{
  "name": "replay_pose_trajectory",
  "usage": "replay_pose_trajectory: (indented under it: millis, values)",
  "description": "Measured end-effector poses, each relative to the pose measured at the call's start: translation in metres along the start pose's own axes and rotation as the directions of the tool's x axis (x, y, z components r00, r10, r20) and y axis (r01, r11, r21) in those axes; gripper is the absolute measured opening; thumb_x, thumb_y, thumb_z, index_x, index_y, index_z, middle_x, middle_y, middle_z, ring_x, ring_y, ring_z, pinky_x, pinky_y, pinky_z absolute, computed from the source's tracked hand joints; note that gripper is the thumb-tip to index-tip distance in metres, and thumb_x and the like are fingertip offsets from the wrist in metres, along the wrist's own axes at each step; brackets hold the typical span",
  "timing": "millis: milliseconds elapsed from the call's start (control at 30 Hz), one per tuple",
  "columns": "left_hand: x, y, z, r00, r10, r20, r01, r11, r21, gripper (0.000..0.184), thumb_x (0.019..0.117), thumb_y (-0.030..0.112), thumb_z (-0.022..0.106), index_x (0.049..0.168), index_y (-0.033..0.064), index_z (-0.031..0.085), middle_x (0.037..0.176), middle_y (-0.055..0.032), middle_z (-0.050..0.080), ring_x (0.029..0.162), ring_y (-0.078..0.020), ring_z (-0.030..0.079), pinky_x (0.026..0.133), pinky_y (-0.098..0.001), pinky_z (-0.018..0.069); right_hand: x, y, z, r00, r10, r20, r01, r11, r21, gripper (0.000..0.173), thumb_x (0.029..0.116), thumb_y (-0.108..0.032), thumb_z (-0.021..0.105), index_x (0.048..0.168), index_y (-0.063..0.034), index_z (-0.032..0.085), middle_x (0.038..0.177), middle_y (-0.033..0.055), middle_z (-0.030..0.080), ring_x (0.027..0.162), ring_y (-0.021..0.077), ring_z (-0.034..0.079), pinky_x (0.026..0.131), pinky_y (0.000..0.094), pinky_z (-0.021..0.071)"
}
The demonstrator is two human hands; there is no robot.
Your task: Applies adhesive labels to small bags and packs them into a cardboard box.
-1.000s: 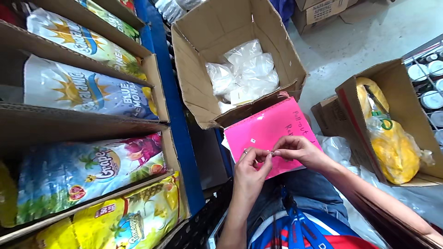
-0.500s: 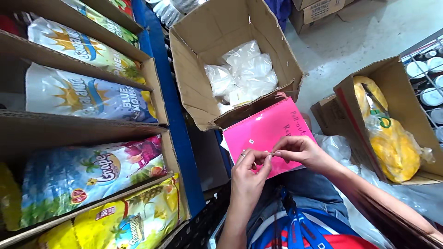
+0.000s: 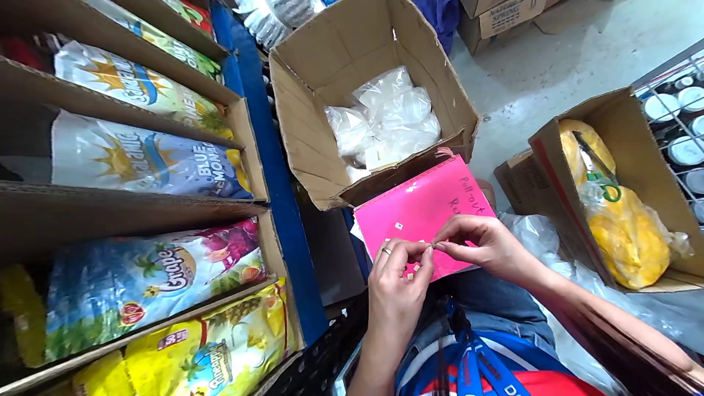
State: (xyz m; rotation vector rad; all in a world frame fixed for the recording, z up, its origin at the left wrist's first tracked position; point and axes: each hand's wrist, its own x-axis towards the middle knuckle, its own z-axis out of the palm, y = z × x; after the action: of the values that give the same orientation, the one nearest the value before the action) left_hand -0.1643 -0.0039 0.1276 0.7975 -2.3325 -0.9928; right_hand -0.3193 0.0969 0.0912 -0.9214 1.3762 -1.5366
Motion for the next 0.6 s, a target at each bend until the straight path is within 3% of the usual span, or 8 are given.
replay_pose_trajectory:
  millis: [600]
  values:
    - [0.0002, 0.0067, 0.0003, 0.997, 0.064, -0.051, -0.062, 0.997, 0.038, 0.01, 0.0893, 0.012, 0.069, 0.09, 0.0035, 0.074, 0.083, -0.0012, 0.068, 0.082, -0.0013, 0.061, 0.074, -0.0118, 0.048, -0.0027, -0.0056, 0.008, 0.995, -0.065, -0.081, 0.064, 0.998, -0.006, 0.008, 0.0916, -0.007, 0.068, 0.095, -0.0012, 0.072, 0.087, -0.0049, 0.067, 0.07, -0.0087, 0.053, 0.063, 0.0081, 0.0448]
